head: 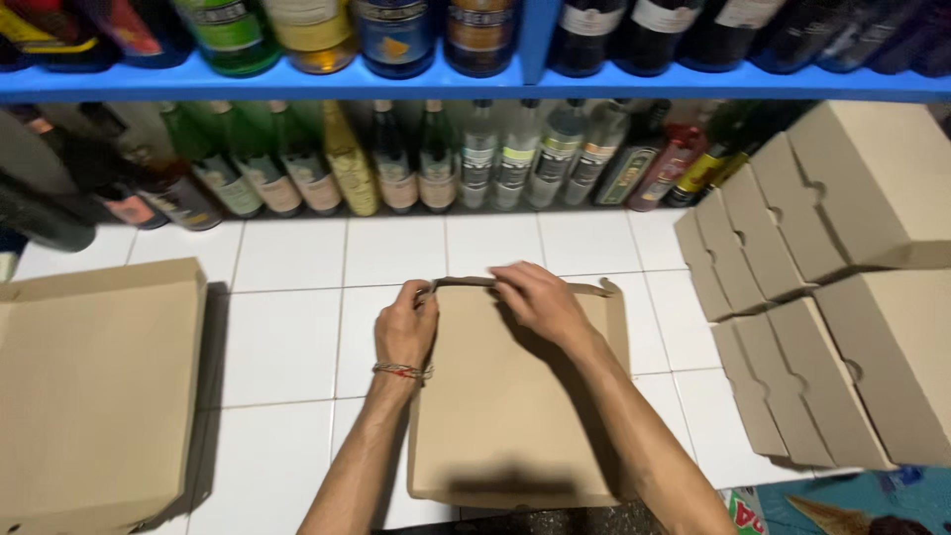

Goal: The person assembles flat cardboard boxes by folding and interlocking the flaps. They repeatedly pick up a flat piece, fold the sides, and lock the tabs to form a box, then place the finished box on a stack.

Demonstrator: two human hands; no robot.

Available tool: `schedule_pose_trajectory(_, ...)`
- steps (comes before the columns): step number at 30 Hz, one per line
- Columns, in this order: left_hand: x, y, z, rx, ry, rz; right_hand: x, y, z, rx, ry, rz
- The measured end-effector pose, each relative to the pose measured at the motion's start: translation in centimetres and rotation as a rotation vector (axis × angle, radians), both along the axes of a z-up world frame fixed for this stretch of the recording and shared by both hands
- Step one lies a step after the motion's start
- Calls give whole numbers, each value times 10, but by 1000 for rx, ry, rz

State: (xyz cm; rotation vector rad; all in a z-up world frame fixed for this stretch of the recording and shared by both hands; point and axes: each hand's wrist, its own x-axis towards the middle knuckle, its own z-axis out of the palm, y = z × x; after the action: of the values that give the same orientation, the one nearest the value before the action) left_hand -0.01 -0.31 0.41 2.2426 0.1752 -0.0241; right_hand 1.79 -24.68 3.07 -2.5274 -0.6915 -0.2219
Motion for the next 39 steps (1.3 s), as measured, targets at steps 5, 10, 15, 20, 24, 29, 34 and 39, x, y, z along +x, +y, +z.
schedule_pose_trajectory(5, -1, 0, 5, 188, 63, -5, -60, -92, -24, 614, 407, -553)
schedule_pose_trajectory(10, 2, -2, -14, 306, 8, -73, -80, -159, -20, 1058, 223, -625)
schedule_pose_trajectory(15, 6, -8, -37, 416, -47, -128, -75, -182, -7, 1155, 51, -555)
schedule_pose_trajectory(20, 5, -42, -31, 561, -305, -183, -51, -155, -28, 796, 439, -749)
schedule_pose_trajectory(24, 20, -114, -76, 493, -388, -386, -36, -160, -73, 697, 598, -687)
schedule_pose_trajectory(29, 46, -195, -124, 594, -421, -699, -47, -135, -47, 502, 719, -669)
schedule_pose_trajectory(34, 45, -209, -86, 763, -433, -703, -52, -135, -65, 463, 647, -644)
schedule_pose_trajectory(39, 58, -201, -113, 721, -519, -746, -57, -135, -63, 484, 602, -634)
